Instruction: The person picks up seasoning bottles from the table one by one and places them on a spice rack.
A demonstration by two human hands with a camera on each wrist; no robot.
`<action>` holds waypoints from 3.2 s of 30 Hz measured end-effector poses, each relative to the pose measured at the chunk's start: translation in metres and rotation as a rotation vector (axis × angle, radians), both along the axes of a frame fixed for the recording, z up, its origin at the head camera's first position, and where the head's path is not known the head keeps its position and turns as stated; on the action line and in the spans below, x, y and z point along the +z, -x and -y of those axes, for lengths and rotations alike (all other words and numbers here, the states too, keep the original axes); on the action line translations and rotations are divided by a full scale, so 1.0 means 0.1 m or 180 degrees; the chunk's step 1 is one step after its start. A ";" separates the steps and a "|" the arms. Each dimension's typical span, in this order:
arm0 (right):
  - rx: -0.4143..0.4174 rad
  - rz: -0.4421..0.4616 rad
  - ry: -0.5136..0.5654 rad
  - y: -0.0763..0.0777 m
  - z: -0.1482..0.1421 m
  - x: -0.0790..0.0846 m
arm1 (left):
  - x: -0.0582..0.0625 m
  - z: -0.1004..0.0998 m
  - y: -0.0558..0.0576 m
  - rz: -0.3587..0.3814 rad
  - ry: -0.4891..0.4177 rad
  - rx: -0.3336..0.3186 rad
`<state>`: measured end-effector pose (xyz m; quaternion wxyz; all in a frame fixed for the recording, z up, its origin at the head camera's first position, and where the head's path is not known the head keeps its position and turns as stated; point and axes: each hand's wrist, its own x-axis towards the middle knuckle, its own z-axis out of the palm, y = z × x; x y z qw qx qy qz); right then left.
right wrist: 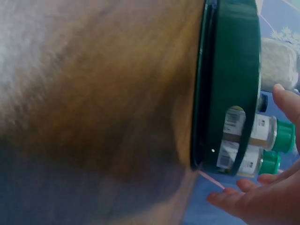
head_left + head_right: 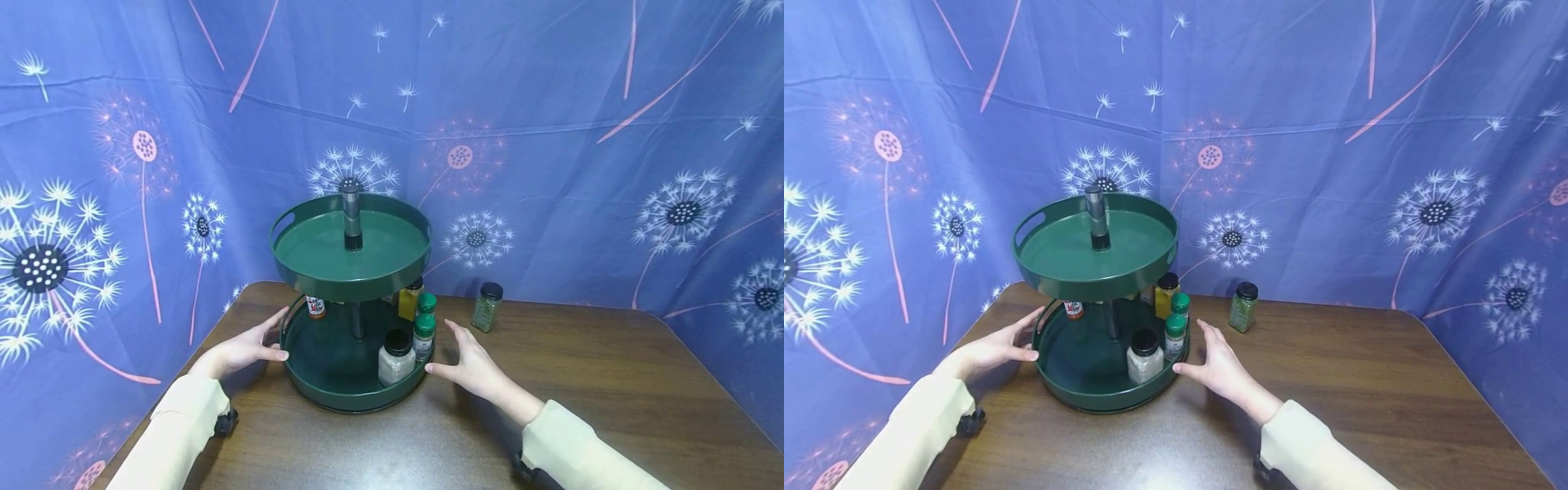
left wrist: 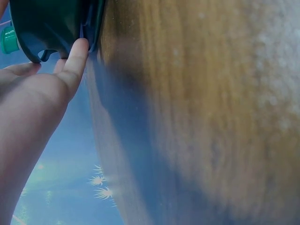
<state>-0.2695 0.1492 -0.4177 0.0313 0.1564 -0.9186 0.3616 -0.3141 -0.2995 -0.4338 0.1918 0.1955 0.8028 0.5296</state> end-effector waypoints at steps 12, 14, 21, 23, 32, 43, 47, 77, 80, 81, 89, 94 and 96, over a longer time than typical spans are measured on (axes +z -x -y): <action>0.0048 0.0200 0.0148 -0.01 0.12 -0.13 | 0.00 0.01 0.00 -0.0012 0.0034 0.0021; 0.0033 0.0207 0.0198 -0.01 0.14 -0.14 | 0.00 0.01 0.00 -0.0010 0.0034 0.0025; 0.0005 0.0148 0.0259 0.00 0.19 -0.18 | 0.00 0.00 0.00 -0.0006 0.0006 0.0054; -0.0012 0.0151 0.0323 0.01 0.19 -0.19 | -0.01 0.00 0.00 -0.0015 0.0015 0.0049; -0.0002 0.0343 0.0749 0.04 0.21 -0.21 | -0.01 0.01 0.01 -0.0046 0.0024 0.0036; -0.0011 0.0511 0.0903 0.04 0.23 -0.17 | -0.02 0.02 0.01 -0.0089 0.0056 0.0041; -0.0013 0.0507 0.0867 0.05 0.22 -0.18 | -0.02 0.02 0.00 -0.0083 0.0056 0.0055; 0.0644 0.0702 0.0705 0.43 -0.06 -0.21 | 0.01 0.01 0.03 -0.0072 -0.0073 -0.0083; 0.0698 0.0711 0.0567 0.47 -0.10 -0.20 | 0.01 0.01 0.02 -0.0056 -0.0077 -0.0073; 0.0737 0.0693 0.0520 0.48 -0.11 -0.19 | 0.01 0.02 0.02 -0.0047 -0.0067 -0.0069; 0.0861 0.0806 0.0542 0.54 -0.16 -0.14 | 0.02 0.01 0.02 0.0057 -0.0076 -0.0027; 0.0893 0.0787 0.0599 0.56 -0.18 -0.12 | 0.03 0.01 0.02 0.0007 -0.0085 -0.0070; 0.0895 0.0767 0.0601 0.57 -0.19 -0.12 | 0.02 0.01 0.03 -0.0032 -0.0089 -0.0093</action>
